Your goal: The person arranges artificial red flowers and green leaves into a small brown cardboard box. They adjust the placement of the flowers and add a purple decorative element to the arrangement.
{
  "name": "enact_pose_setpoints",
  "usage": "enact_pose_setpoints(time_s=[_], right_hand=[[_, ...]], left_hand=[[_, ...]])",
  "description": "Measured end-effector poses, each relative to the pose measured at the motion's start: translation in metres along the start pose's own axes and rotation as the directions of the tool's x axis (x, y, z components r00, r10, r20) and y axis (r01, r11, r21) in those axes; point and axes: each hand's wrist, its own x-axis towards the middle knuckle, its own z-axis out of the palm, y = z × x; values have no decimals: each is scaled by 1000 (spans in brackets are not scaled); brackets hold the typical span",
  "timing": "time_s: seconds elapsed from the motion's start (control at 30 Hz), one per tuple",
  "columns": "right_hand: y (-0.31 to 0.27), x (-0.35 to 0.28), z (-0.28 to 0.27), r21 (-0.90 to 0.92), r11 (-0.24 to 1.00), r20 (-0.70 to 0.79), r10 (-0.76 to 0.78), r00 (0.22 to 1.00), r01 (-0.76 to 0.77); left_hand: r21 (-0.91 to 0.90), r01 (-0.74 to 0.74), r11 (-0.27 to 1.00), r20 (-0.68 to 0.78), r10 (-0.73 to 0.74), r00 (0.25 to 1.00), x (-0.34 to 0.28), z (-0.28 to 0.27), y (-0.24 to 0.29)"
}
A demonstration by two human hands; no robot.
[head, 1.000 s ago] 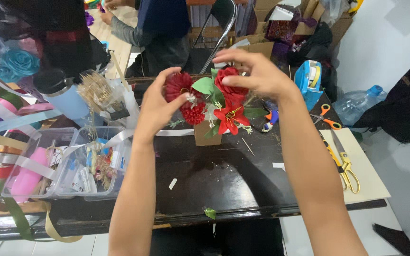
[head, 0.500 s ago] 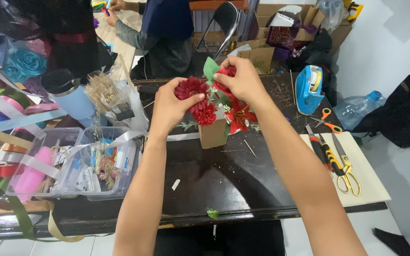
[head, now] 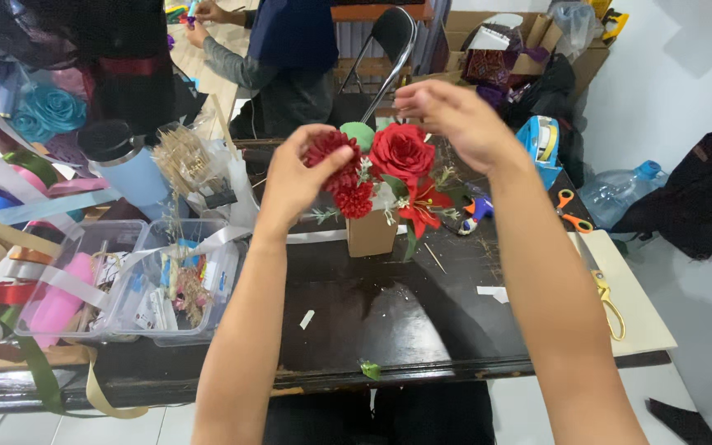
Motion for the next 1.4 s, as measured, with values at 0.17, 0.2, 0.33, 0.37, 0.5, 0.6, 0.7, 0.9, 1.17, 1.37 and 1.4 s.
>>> enact_pose_setpoints(time_s=[0.17, 0.2, 0.33, 0.37, 0.5, 0.6, 0.7, 0.9, 1.17, 1.37, 1.4], right_hand=[[6, -24, -29, 23, 999, -12, 41, 999, -41], [16, -29, -33, 48, 999, -35, 24, 999, -22], [38, -57, -31, -11, 1000, -89, -10, 996, 9], [44, -66, -31, 50, 999, -98, 9, 995, -4], [72, -94, -21, 196, 980, -83, 48, 995, -31], [44, -104, 6, 132, 984, -104, 130, 986, -115], [67, -100, 15, 145, 988, -138, 74, 988, -54], [97, -81, 8, 90, 996, -239, 34, 971, -13], [83, -96, 18, 147, 989, -298, 34, 954, 11], [79, -108, 9, 158, 987, -272, 66, 960, -23], [79, -109, 7, 170, 985, -265, 59, 962, -13]], left_hand=[[-61, -12, 998, -70, 8, 998, 11, -15, -11], [-98, -68, 993, -95, 59, 994, 15, -18, -23], [204, -275, 939, -174, 312, 934, -42, -4, 49], [297, -377, 877, -122, 427, 896, -52, 3, 54], [481, -602, 638, 151, 616, 773, -69, 30, 62], [569, -598, 565, 216, 599, 771, -59, 45, 37], [641, -618, 456, 256, 632, 732, -45, 56, 9], [662, -636, 395, 345, 593, 728, -54, 62, -2], [611, -645, 459, 185, 710, 680, -54, 57, 8], [524, -564, 638, -47, 683, 729, -59, 29, 51], [482, -558, 676, -64, 663, 746, -61, 26, 57]])
